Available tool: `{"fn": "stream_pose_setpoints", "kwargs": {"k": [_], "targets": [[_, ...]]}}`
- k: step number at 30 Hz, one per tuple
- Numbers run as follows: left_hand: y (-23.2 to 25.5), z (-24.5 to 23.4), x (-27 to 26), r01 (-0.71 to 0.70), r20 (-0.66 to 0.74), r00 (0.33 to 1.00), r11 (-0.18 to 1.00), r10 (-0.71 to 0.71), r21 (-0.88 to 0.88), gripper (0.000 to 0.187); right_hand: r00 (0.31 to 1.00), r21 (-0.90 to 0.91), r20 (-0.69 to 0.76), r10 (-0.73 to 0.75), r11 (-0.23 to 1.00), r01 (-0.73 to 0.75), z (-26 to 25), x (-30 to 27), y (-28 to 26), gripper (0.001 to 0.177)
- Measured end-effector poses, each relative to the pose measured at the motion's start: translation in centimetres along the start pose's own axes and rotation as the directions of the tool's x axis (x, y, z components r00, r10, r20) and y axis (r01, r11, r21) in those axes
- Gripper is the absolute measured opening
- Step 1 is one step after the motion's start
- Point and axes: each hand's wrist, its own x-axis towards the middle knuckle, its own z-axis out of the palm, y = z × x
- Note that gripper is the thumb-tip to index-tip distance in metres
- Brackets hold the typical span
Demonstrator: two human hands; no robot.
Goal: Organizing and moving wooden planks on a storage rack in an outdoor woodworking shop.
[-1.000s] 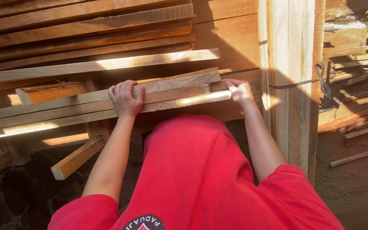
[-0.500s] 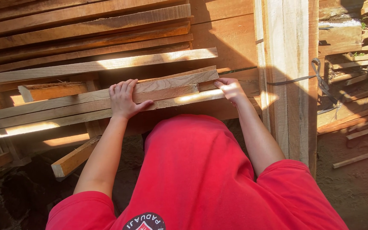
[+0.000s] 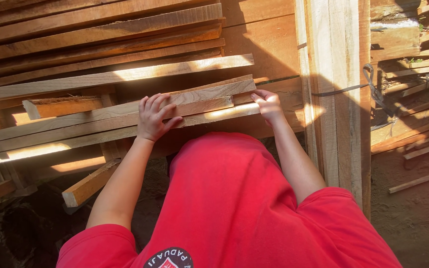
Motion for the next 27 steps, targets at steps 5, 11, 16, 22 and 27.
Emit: {"fn": "stream_pose_setpoints", "kwargs": {"k": [5, 11, 16, 22, 27], "targets": [[0.5, -0.4, 0.5, 0.011, 0.0, 1.0, 1.0, -0.011, -0.029, 0.044, 0.996, 0.057, -0.056, -0.063, 0.996, 0.067, 0.4, -0.7, -0.2, 0.028], [0.9, -0.6, 0.8, -0.005, 0.004, 1.0, 1.0, 0.005, -0.019, 0.042, 0.989, 0.044, -0.094, -0.11, 0.992, 0.114, 0.5, -1.3, -0.3, 0.027], [0.8, -0.4, 1.0, -0.02, -0.005, 1.0, 1.0, 0.02, -0.021, 0.041, 0.981, 0.014, -0.127, -0.143, 0.989, 0.146, 0.6, -1.3, -0.3, 0.027], [0.7, -0.1, 0.7, -0.029, 0.021, 0.999, 0.999, 0.029, 0.023, 0.043, 0.996, 0.068, -0.073, -0.045, 0.996, 0.05, -0.4, 0.1, -0.2, 0.029], [1.0, -0.3, 1.0, -0.008, 0.048, 0.999, 1.0, 0.007, 0.012, 0.043, 0.998, 0.174, 0.069, 0.005, 0.985, -0.017, -1.7, 0.5, -3.9, 0.051]]}}
